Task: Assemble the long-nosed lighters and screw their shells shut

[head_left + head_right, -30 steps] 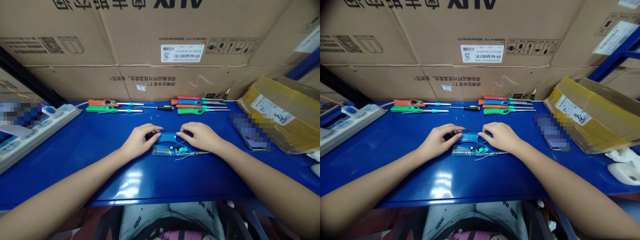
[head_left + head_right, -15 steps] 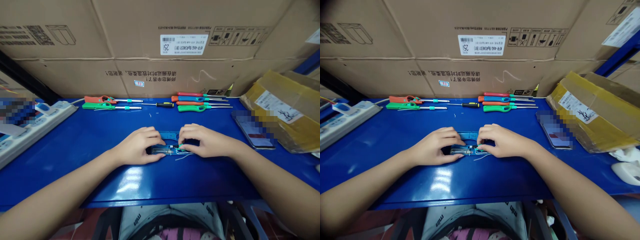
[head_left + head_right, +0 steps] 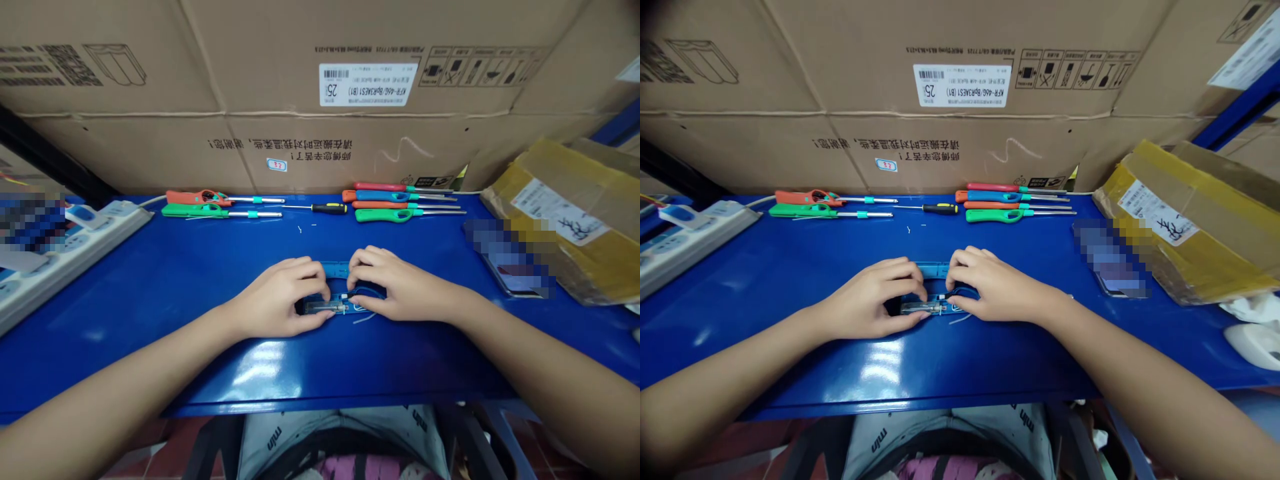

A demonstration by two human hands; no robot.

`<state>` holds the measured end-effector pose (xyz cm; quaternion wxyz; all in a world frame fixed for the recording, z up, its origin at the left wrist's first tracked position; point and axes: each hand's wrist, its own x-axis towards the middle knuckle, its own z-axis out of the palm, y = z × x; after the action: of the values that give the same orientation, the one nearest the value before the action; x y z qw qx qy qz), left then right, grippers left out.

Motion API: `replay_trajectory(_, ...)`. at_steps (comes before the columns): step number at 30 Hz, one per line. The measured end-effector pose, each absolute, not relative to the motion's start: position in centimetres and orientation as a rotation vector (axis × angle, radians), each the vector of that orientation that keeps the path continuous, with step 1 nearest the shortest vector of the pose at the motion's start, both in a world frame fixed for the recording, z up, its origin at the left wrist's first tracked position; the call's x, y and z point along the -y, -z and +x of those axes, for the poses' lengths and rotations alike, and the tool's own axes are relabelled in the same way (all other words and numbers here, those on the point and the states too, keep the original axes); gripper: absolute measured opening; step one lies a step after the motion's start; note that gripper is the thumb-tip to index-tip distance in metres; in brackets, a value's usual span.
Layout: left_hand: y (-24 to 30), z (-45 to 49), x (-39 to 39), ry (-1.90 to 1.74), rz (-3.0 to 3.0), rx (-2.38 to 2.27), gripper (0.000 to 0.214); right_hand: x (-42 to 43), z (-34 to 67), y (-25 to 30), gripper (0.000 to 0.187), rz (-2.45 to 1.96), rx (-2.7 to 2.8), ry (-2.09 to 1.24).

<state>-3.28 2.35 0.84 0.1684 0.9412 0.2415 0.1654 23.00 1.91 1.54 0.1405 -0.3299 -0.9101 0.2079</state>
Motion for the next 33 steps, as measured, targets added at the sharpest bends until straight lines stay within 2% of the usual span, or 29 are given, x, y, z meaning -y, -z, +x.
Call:
replay_trajectory(7, -0.3, -3.1, -2.4, -0.575, 2.533, -0.697, 0.017, -2.5, 23.1, -1.8, 0.011, -0.983, 2.440, -0.586)
replay_trajectory(14, 0.2, -3.3, -3.1, -0.771, 2.470, -1.045, 0.027, -2.3, 23.4, -2.2, 0.005, -0.998, 2.517, -0.558)
replay_trajectory(20, -0.1, -3.4, -3.0, -0.765, 2.569, -0.924, 0.027, -2.1, 23.4, -1.8, 0.010, -0.969, 2.624, -0.585)
replay_trajectory(28, -0.6, -3.4, -2.8, -0.618, 2.672, -0.806, 0.026, -3.2, 24.9, -3.3, 0.019, -1.253, 2.479, -0.068)
replay_trajectory(33, -0.8, -3.6, -2.8, -0.499, 2.698, -0.774, 0.027, -3.5, 27.0, -4.3, 0.020, -1.240, 2.752, -0.410)
